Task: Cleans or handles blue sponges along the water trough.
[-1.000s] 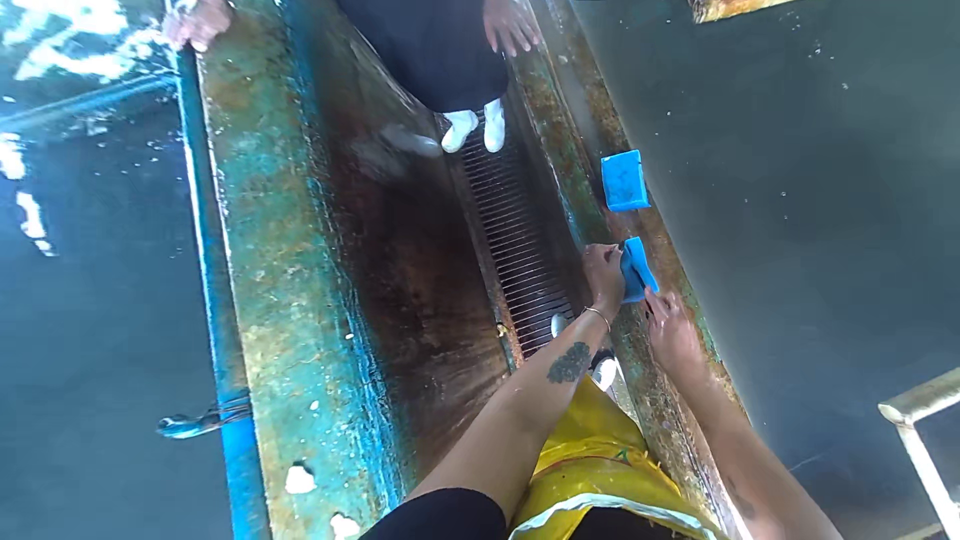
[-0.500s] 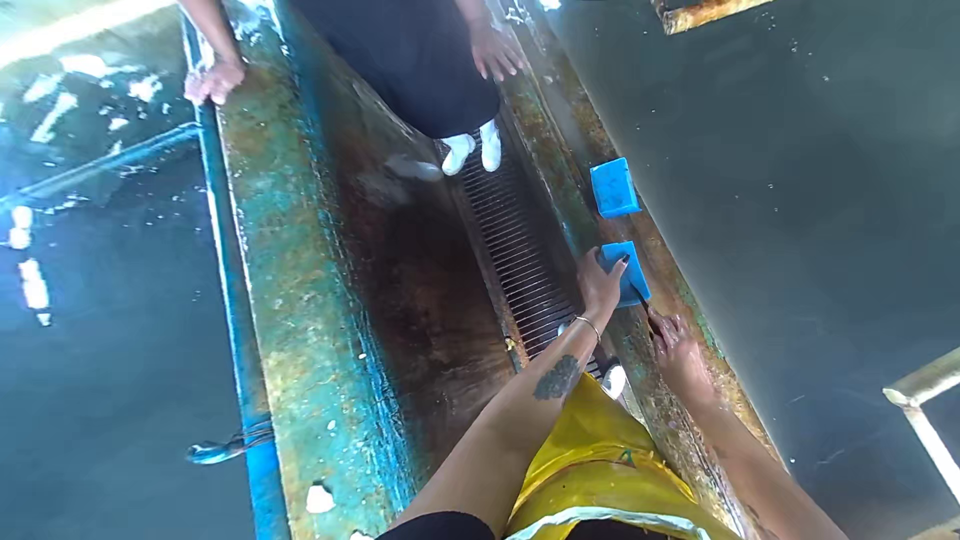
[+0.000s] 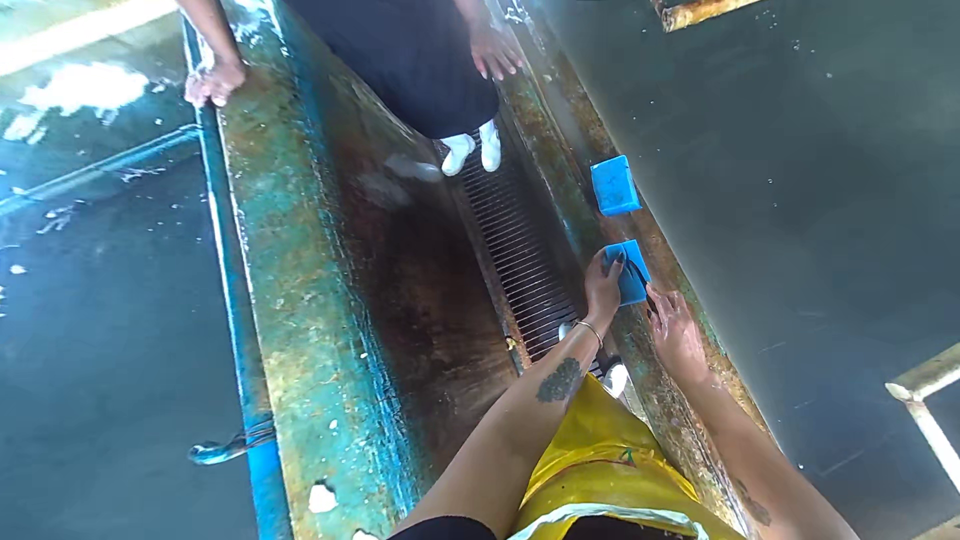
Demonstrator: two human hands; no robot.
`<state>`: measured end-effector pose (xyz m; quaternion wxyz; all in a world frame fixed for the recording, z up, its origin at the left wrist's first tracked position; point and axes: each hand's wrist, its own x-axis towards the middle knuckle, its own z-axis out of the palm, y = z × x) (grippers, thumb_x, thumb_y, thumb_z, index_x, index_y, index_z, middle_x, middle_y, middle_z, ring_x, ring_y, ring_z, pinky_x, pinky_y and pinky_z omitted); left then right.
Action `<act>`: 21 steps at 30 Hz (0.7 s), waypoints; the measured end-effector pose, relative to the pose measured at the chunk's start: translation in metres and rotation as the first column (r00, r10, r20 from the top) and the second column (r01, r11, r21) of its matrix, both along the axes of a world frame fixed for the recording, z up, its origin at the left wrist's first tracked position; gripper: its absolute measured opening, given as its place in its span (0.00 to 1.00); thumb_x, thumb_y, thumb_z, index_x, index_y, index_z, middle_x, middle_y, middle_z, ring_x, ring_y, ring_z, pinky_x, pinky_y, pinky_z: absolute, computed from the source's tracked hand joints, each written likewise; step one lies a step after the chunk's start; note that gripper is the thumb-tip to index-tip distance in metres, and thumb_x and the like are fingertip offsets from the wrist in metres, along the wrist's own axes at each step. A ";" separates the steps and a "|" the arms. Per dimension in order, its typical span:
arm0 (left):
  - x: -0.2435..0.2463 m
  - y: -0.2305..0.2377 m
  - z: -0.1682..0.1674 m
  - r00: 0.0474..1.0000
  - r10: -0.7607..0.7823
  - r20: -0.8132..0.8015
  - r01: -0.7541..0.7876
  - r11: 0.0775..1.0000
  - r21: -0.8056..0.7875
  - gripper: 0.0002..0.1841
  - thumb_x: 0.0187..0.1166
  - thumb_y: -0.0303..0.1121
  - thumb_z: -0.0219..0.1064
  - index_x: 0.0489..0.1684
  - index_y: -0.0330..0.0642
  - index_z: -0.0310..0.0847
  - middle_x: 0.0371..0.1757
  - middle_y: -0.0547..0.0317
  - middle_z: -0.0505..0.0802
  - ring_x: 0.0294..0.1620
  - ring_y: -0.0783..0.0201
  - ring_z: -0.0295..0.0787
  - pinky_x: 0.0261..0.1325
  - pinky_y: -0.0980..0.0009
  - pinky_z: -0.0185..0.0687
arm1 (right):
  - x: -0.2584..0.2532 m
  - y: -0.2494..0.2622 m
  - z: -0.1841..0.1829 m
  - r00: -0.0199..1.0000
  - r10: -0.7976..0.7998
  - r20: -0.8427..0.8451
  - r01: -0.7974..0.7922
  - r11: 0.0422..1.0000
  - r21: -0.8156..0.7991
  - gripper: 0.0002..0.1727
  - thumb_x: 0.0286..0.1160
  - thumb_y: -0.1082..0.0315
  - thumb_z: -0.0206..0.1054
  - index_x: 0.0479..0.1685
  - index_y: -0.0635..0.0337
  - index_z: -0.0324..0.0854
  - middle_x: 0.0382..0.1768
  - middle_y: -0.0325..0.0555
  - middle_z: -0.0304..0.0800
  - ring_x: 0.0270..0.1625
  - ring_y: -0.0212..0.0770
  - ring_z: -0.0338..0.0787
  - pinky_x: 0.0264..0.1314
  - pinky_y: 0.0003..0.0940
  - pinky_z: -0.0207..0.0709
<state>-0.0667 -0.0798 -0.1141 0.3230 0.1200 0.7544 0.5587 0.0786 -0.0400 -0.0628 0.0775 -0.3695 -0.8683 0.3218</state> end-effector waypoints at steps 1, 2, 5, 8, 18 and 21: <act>0.000 0.000 -0.001 1.000 -0.002 -0.004 0.002 1.000 -0.007 0.26 0.88 0.51 0.60 0.83 0.53 0.70 0.60 0.45 0.90 0.54 0.51 0.88 0.59 0.50 0.82 | -0.001 0.001 0.001 1.000 0.001 0.031 -0.001 1.000 -0.003 0.25 0.85 0.75 0.56 0.82 0.60 0.75 0.67 0.68 0.82 0.60 0.60 0.90 0.63 0.48 0.86; 0.001 -0.001 -0.002 1.000 -0.005 -0.013 0.005 1.000 -0.014 0.26 0.88 0.50 0.60 0.83 0.54 0.69 0.61 0.45 0.89 0.55 0.51 0.88 0.60 0.49 0.82 | -0.002 0.001 0.001 0.998 0.005 0.060 -0.004 1.000 -0.008 0.26 0.85 0.74 0.56 0.83 0.59 0.74 0.68 0.67 0.81 0.62 0.60 0.90 0.63 0.48 0.86; 0.002 -0.002 -0.004 0.997 -0.034 -0.068 0.030 0.998 -0.063 0.27 0.89 0.49 0.60 0.84 0.52 0.67 0.63 0.43 0.88 0.58 0.48 0.87 0.63 0.47 0.81 | -0.007 0.002 0.005 0.993 0.029 0.114 -0.025 0.999 -0.031 0.26 0.86 0.73 0.55 0.84 0.57 0.72 0.70 0.67 0.80 0.62 0.60 0.90 0.63 0.49 0.85; 0.002 -0.002 0.000 0.989 -0.074 -0.124 0.062 0.993 -0.098 0.26 0.90 0.46 0.59 0.83 0.47 0.66 0.65 0.39 0.86 0.60 0.45 0.87 0.64 0.45 0.81 | -0.020 0.004 0.016 0.969 0.054 0.241 -0.034 0.996 -0.087 0.28 0.88 0.73 0.54 0.88 0.54 0.67 0.75 0.66 0.77 0.66 0.61 0.88 0.67 0.51 0.83; 0.010 0.005 0.009 0.967 -0.097 -0.234 0.040 0.971 -0.236 0.16 0.92 0.40 0.55 0.67 0.38 0.70 0.63 0.35 0.85 0.60 0.40 0.86 0.61 0.43 0.81 | -0.010 -0.005 0.019 0.927 0.068 0.369 -0.005 0.985 -0.170 0.29 0.89 0.73 0.49 0.90 0.55 0.64 0.81 0.64 0.70 0.71 0.60 0.86 0.71 0.48 0.81; 0.004 0.018 0.011 0.968 -0.097 -0.231 0.026 0.956 -0.294 0.16 0.91 0.34 0.56 0.68 0.31 0.71 0.66 0.32 0.85 0.67 0.40 0.84 0.69 0.44 0.78 | -0.015 -0.007 0.001 0.935 0.050 0.351 0.014 0.984 -0.177 0.30 0.89 0.73 0.49 0.91 0.55 0.61 0.84 0.64 0.67 0.69 0.61 0.87 0.69 0.51 0.82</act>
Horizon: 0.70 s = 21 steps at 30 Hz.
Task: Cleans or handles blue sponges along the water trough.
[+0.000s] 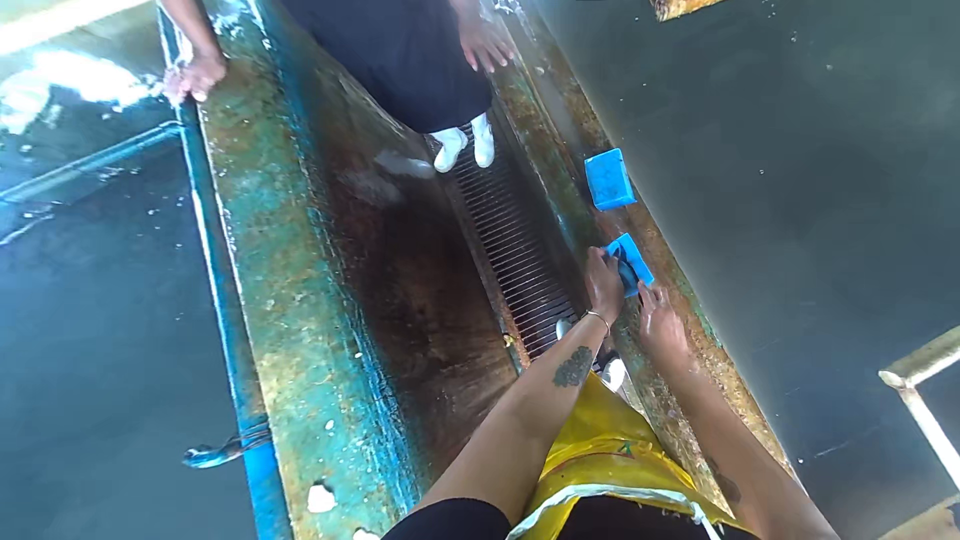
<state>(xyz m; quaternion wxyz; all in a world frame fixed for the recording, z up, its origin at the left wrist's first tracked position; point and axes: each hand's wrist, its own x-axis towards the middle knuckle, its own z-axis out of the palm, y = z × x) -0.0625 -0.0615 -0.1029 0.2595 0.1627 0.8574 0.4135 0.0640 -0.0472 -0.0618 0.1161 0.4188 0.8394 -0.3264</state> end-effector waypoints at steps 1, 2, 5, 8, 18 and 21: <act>-0.006 0.007 -0.001 0.998 0.056 0.021 -0.055 0.998 -0.019 0.16 0.90 0.31 0.57 0.67 0.29 0.73 0.65 0.33 0.86 0.67 0.42 0.84 0.71 0.46 0.77 | 0.007 -0.007 0.000 1.000 0.018 0.007 -0.018 1.000 -0.004 0.30 0.88 0.73 0.49 0.91 0.56 0.60 0.85 0.64 0.66 0.69 0.60 0.87 0.68 0.50 0.83; -0.010 0.012 -0.003 0.994 0.104 0.041 -0.103 0.994 -0.026 0.15 0.89 0.30 0.58 0.66 0.29 0.74 0.63 0.34 0.87 0.66 0.44 0.85 0.71 0.48 0.77 | 0.016 -0.014 0.004 1.000 0.027 0.000 -0.027 1.000 -0.006 0.31 0.87 0.73 0.51 0.91 0.56 0.60 0.85 0.64 0.66 0.67 0.60 0.89 0.66 0.49 0.84; -0.007 0.004 -0.008 0.995 0.094 0.042 -0.095 0.995 0.012 0.13 0.90 0.30 0.57 0.62 0.30 0.74 0.62 0.34 0.86 0.64 0.42 0.85 0.68 0.46 0.78 | 0.024 -0.019 0.016 0.999 0.031 -0.011 -0.031 0.999 -0.038 0.30 0.87 0.73 0.51 0.91 0.57 0.61 0.83 0.63 0.69 0.66 0.59 0.89 0.66 0.47 0.84; -0.007 -0.005 -0.009 0.998 -0.053 -0.039 0.053 0.999 -0.001 0.12 0.92 0.31 0.54 0.60 0.30 0.73 0.63 0.32 0.84 0.64 0.40 0.85 0.66 0.44 0.80 | 0.004 -0.006 -0.001 0.999 0.037 0.024 -0.036 0.999 -0.036 0.30 0.87 0.75 0.48 0.91 0.56 0.61 0.85 0.61 0.67 0.70 0.59 0.87 0.68 0.51 0.82; -0.016 0.000 -0.005 0.999 -0.053 0.011 0.054 0.998 -0.038 0.13 0.91 0.30 0.55 0.63 0.29 0.72 0.60 0.32 0.86 0.63 0.41 0.85 0.66 0.45 0.78 | 0.019 -0.010 -0.014 0.996 0.014 -0.088 -0.013 1.000 0.010 0.28 0.87 0.74 0.50 0.88 0.59 0.66 0.82 0.64 0.72 0.68 0.61 0.89 0.67 0.50 0.83; -0.028 0.005 -0.009 1.000 -0.014 0.006 0.014 0.999 -0.043 0.13 0.89 0.27 0.57 0.62 0.26 0.75 0.61 0.31 0.86 0.65 0.41 0.84 0.71 0.46 0.76 | 0.037 -0.025 -0.033 0.987 0.036 -0.159 -0.031 0.999 0.031 0.29 0.86 0.75 0.50 0.88 0.58 0.66 0.81 0.63 0.73 0.62 0.61 0.92 0.59 0.53 0.87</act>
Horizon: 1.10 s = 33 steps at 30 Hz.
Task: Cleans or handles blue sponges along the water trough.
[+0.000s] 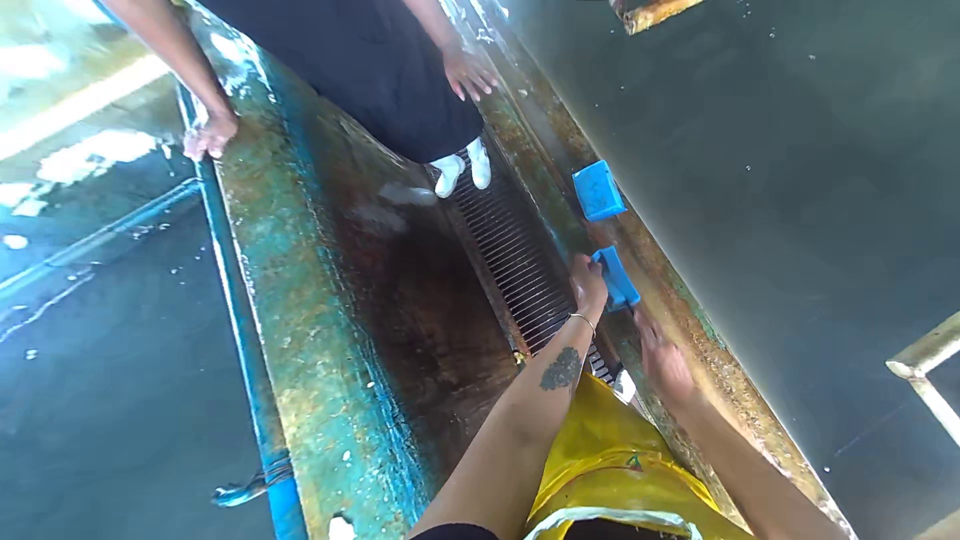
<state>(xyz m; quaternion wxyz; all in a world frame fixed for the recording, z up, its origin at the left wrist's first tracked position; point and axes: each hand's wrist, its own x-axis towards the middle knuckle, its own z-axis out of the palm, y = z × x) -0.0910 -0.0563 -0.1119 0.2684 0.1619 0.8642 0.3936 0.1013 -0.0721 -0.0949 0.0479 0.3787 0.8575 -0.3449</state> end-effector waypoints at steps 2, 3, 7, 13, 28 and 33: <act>-0.005 0.005 0.000 1.000 0.000 0.031 0.000 1.000 0.001 0.13 0.89 0.27 0.57 0.63 0.26 0.75 0.63 0.31 0.85 0.68 0.41 0.83 0.73 0.47 0.75 | 0.037 -0.011 0.006 0.996 -0.033 -0.078 0.033 0.999 -0.008 0.27 0.84 0.76 0.54 0.83 0.60 0.73 0.76 0.63 0.80 0.64 0.60 0.91 0.61 0.53 0.87; -0.006 0.002 -0.002 0.999 -0.024 0.037 0.023 1.000 0.009 0.13 0.89 0.28 0.58 0.63 0.27 0.74 0.62 0.31 0.85 0.67 0.41 0.83 0.72 0.46 0.75 | 0.057 -0.014 0.011 0.993 -0.058 -0.100 0.058 0.998 0.001 0.26 0.83 0.75 0.56 0.81 0.60 0.75 0.73 0.63 0.82 0.64 0.59 0.91 0.62 0.52 0.86; -0.005 -0.009 0.001 0.993 -0.091 0.072 0.085 0.993 0.078 0.21 0.87 0.35 0.64 0.73 0.32 0.71 0.60 0.35 0.88 0.62 0.45 0.87 0.69 0.48 0.79 | 0.115 -0.009 -0.009 0.975 -0.193 -0.109 0.214 0.948 0.237 0.23 0.83 0.71 0.60 0.76 0.58 0.81 0.64 0.64 0.87 0.50 0.62 0.95 0.43 0.56 0.90; 0.014 -0.008 0.018 0.993 -0.101 0.067 0.103 0.994 -0.029 0.53 0.65 0.43 0.84 0.92 0.40 0.51 0.81 0.30 0.71 0.78 0.38 0.72 0.77 0.44 0.71 | 0.108 0.007 -0.031 0.903 -0.074 0.422 0.069 0.997 0.029 0.29 0.89 0.62 0.55 0.90 0.44 0.65 0.80 0.64 0.73 0.82 0.64 0.73 0.76 0.60 0.74; 0.007 -0.047 -0.010 0.989 -0.027 0.147 0.015 0.996 0.084 0.34 0.85 0.27 0.63 0.92 0.50 0.54 0.64 0.35 0.83 0.52 0.45 0.87 0.51 0.49 0.88 | -0.065 0.086 -0.047 0.920 -0.354 -0.167 0.305 0.915 -0.263 0.18 0.81 0.76 0.62 0.68 0.70 0.81 0.65 0.69 0.86 0.71 0.67 0.84 0.77 0.66 0.72; 0.026 -0.024 0.027 0.997 -0.053 -0.047 0.054 0.999 0.003 0.44 0.79 0.55 0.68 0.89 0.38 0.54 0.81 0.30 0.70 0.77 0.38 0.73 0.75 0.44 0.73 | -0.066 0.054 -0.028 0.919 -0.282 -0.276 0.286 0.958 -0.024 0.17 0.77 0.73 0.68 0.61 0.72 0.84 0.64 0.68 0.86 0.70 0.66 0.85 0.74 0.63 0.76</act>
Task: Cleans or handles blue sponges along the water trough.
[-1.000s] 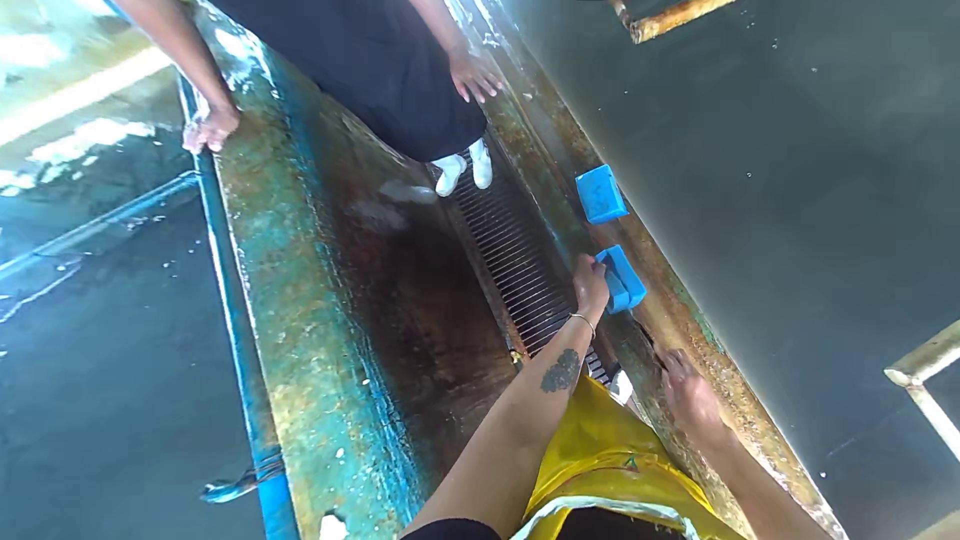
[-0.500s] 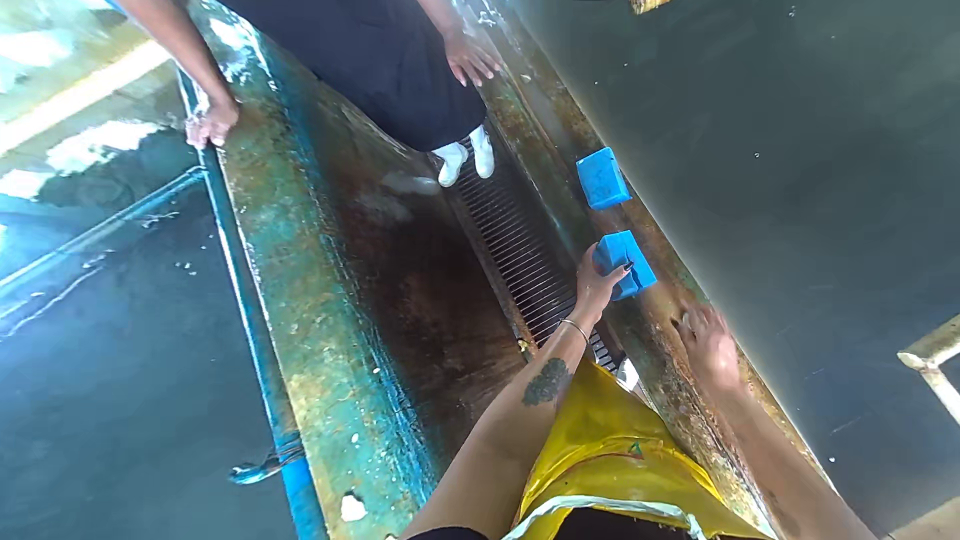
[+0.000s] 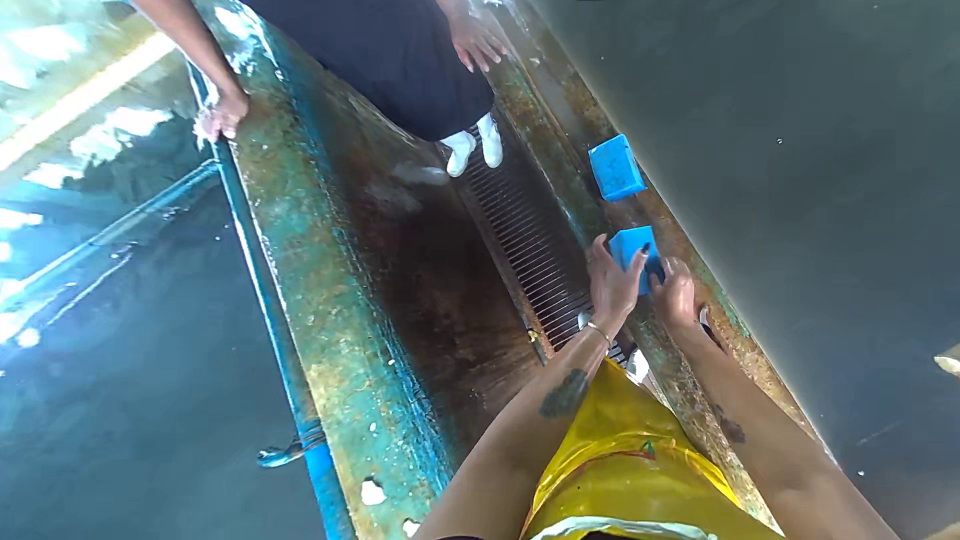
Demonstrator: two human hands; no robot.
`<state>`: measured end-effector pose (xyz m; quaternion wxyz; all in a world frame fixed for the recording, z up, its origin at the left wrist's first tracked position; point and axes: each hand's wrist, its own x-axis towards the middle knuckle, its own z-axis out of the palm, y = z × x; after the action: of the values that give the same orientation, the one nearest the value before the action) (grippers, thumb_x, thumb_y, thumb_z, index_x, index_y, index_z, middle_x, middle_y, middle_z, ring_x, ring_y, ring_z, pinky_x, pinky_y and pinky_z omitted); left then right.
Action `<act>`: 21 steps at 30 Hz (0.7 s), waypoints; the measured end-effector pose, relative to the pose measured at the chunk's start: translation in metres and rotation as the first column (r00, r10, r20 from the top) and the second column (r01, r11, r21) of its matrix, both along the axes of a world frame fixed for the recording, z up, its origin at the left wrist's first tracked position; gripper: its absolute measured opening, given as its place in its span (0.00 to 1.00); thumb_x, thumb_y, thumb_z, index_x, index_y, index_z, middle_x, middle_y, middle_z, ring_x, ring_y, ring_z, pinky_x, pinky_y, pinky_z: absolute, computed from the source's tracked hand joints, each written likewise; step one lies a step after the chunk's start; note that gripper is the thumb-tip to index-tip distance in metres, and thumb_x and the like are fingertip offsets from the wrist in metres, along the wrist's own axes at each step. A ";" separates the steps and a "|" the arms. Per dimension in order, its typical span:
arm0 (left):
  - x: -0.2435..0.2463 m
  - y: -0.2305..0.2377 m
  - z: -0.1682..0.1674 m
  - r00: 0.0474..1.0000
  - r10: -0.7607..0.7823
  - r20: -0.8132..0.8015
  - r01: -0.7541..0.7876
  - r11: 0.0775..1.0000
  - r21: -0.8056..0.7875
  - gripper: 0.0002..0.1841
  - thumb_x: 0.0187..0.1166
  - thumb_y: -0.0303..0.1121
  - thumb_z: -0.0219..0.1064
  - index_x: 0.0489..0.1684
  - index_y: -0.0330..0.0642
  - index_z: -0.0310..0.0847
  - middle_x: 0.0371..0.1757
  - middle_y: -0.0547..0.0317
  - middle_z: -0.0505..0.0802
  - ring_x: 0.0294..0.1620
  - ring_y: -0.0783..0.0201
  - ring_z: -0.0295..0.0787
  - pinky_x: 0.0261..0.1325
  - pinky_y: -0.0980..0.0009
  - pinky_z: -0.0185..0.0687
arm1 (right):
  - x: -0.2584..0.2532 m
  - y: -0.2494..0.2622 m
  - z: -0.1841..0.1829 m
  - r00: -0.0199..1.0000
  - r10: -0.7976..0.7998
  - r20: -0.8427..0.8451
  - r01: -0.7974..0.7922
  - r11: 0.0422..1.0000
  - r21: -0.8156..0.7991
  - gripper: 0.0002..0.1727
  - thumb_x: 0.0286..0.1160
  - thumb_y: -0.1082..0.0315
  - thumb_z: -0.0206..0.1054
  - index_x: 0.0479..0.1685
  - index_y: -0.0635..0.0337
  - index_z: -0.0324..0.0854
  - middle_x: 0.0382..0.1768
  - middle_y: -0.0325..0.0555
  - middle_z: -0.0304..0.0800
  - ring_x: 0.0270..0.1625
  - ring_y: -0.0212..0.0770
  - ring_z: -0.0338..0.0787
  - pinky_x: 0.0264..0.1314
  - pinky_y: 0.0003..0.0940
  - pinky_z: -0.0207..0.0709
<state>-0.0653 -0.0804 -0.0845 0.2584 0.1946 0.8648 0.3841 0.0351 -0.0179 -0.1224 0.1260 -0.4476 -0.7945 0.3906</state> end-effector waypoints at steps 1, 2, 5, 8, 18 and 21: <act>-0.001 0.008 0.003 1.000 -0.001 0.006 0.002 0.997 -0.083 0.48 0.76 0.57 0.72 0.90 0.40 0.52 0.84 0.29 0.68 0.82 0.36 0.69 0.78 0.42 0.71 | -0.002 -0.006 0.002 0.999 0.032 -0.005 -0.032 0.999 0.018 0.17 0.78 0.73 0.67 0.62 0.72 0.85 0.63 0.68 0.87 0.69 0.66 0.85 0.73 0.62 0.77; -0.002 0.012 0.003 1.000 -0.002 0.013 0.004 0.992 -0.129 0.48 0.77 0.55 0.72 0.91 0.41 0.51 0.84 0.28 0.67 0.83 0.34 0.67 0.79 0.40 0.70 | -0.004 -0.008 0.005 0.998 0.054 0.014 -0.054 0.998 0.010 0.16 0.79 0.72 0.66 0.62 0.72 0.85 0.61 0.67 0.88 0.67 0.66 0.87 0.70 0.62 0.78; 0.001 0.003 -0.011 0.997 -0.068 -0.038 0.064 0.993 -0.100 0.39 0.84 0.51 0.66 0.89 0.44 0.52 0.84 0.31 0.68 0.77 0.34 0.74 0.73 0.41 0.76 | -0.008 0.008 0.027 0.978 0.141 0.155 -0.099 0.963 -0.250 0.30 0.86 0.68 0.61 0.86 0.61 0.61 0.61 0.71 0.87 0.62 0.72 0.88 0.64 0.69 0.78; 0.004 -0.010 -0.026 0.997 -0.067 -0.043 0.066 0.998 -0.025 0.38 0.89 0.52 0.58 0.92 0.47 0.45 0.88 0.35 0.65 0.79 0.38 0.75 0.74 0.42 0.77 | -0.022 0.007 0.042 0.958 0.209 0.199 -0.168 0.964 -0.205 0.46 0.81 0.69 0.64 0.97 0.47 0.38 0.69 0.70 0.81 0.64 0.73 0.86 0.59 0.70 0.81; -0.005 -0.018 -0.023 0.974 -0.182 -0.137 0.180 0.983 -0.030 0.21 0.95 0.40 0.48 0.81 0.42 0.64 0.81 0.41 0.77 0.76 0.44 0.80 0.75 0.49 0.77 | -0.020 0.011 0.004 0.968 0.205 0.147 -0.196 0.978 -0.076 0.24 0.90 0.62 0.57 0.83 0.51 0.72 0.74 0.62 0.80 0.60 0.70 0.89 0.52 0.74 0.81; -0.012 0.009 -0.008 0.999 -0.023 0.047 0.031 0.985 -0.170 0.20 0.95 0.36 0.48 0.80 0.40 0.68 0.76 0.36 0.79 0.76 0.40 0.78 0.76 0.46 0.74 | -0.037 0.006 0.039 0.925 0.225 0.305 -0.212 0.974 -0.078 0.29 0.92 0.59 0.51 0.90 0.52 0.58 0.68 0.65 0.84 0.52 0.70 0.91 0.43 0.70 0.82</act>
<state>-0.0773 -0.0709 -0.0921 0.2987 0.1749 0.8858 0.3092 -0.0022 -0.0122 -0.0830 -0.0552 -0.4150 -0.8404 0.3441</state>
